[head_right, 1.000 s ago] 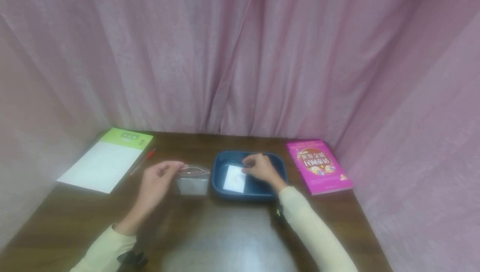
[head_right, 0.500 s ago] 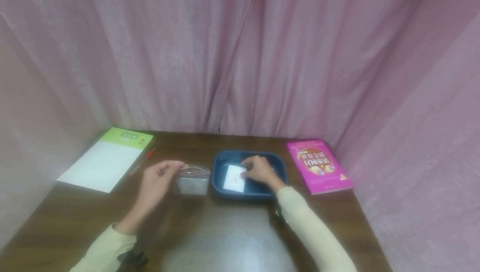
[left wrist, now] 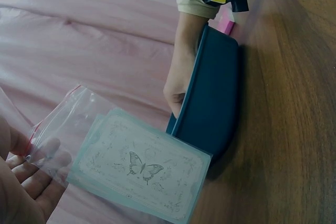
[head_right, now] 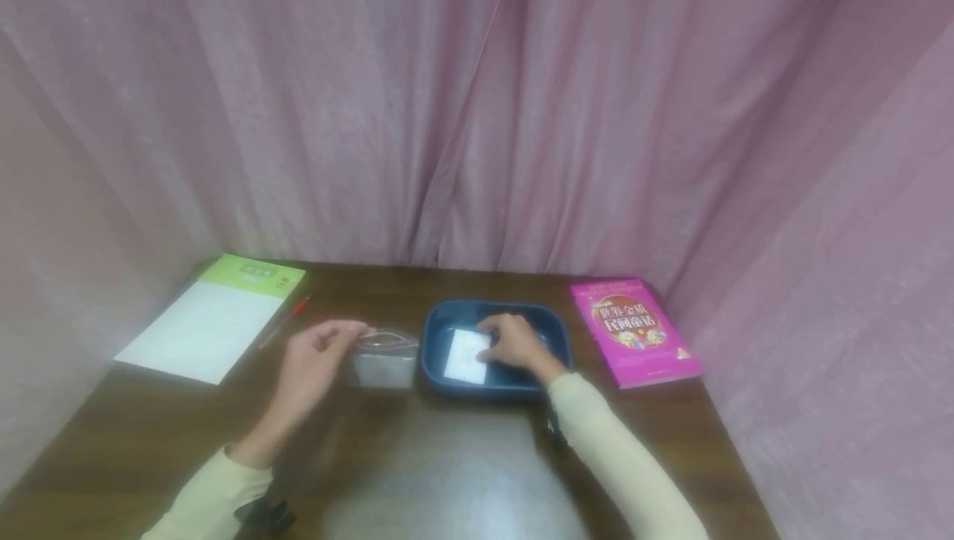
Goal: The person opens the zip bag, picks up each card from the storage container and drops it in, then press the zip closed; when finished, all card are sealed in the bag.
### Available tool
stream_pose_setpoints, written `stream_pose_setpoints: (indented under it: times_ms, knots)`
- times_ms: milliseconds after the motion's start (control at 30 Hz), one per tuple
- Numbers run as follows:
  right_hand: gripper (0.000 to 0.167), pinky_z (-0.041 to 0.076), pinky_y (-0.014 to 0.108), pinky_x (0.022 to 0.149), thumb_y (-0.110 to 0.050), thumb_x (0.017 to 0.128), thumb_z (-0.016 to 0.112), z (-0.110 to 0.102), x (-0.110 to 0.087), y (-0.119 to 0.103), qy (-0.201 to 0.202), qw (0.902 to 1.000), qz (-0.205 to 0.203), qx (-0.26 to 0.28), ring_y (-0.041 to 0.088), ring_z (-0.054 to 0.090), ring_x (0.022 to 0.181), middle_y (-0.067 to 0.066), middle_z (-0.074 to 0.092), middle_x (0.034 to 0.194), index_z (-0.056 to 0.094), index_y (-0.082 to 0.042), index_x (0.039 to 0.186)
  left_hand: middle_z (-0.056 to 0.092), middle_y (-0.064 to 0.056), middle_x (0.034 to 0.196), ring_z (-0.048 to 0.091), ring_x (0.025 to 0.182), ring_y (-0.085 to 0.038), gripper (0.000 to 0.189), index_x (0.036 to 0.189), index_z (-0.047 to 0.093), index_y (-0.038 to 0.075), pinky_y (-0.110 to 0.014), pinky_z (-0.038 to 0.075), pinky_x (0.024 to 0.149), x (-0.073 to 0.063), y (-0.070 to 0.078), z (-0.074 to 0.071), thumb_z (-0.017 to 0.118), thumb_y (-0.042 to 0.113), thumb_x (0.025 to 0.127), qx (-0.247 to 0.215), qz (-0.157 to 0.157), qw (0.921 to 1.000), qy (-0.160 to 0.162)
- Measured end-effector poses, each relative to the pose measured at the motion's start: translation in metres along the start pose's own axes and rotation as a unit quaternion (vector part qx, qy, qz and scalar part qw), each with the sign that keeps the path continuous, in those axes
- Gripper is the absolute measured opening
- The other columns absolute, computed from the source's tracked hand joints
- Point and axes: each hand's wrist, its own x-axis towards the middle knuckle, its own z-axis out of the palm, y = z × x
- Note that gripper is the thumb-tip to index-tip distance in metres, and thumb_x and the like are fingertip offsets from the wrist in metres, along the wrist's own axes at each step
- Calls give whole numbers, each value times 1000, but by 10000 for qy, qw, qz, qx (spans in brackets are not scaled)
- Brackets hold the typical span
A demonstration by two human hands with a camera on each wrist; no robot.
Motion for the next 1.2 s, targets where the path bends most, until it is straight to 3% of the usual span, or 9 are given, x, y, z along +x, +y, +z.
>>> stream_pose_setpoints:
  times_ms: [233, 500, 900, 1200]
  knots:
    - [41, 55, 43, 90, -16, 81, 88, -1, 0, -2, 246, 9995, 101, 151, 23, 66, 103, 5, 73, 108, 74, -10, 119, 79, -8, 99, 68, 83, -17, 22, 105, 78, 6, -22, 48, 67, 2, -1, 0, 67, 25, 100, 0, -34, 10000, -17]
    - [31, 59, 35, 79, -7, 83, 84, -9, -2, -1, 550, 9951, 148, 808, 17, 68, 88, 4, 73, 99, 76, -8, 112, 79, -8, 100, 71, 87, -14, 22, 105, 78, 5, -21, 52, 72, 1, 1, 0, 67, 23, 100, -69, -34, 10000, -41]
    - [32, 59, 39, 84, -14, 87, 82, -28, -11, -11, 295, 9911, 167, 1284, 18, 72, 94, 3, 76, 101, 74, -8, 117, 78, -8, 102, 71, 90, -14, 25, 107, 77, 5, -23, 53, 75, 2, 1, -1, 66, 27, 101, -77, -117, 9999, -83]
    - [30, 60, 38, 78, -15, 89, 80, -38, -22, -19, 442, 9888, 14, 1423, 19, 74, 88, 5, 77, 97, 74, -6, 116, 79, -8, 102, 71, 88, -13, 25, 107, 77, 5, -22, 51, 72, 3, -1, 0, 66, 27, 101, -43, -106, 9999, -58]
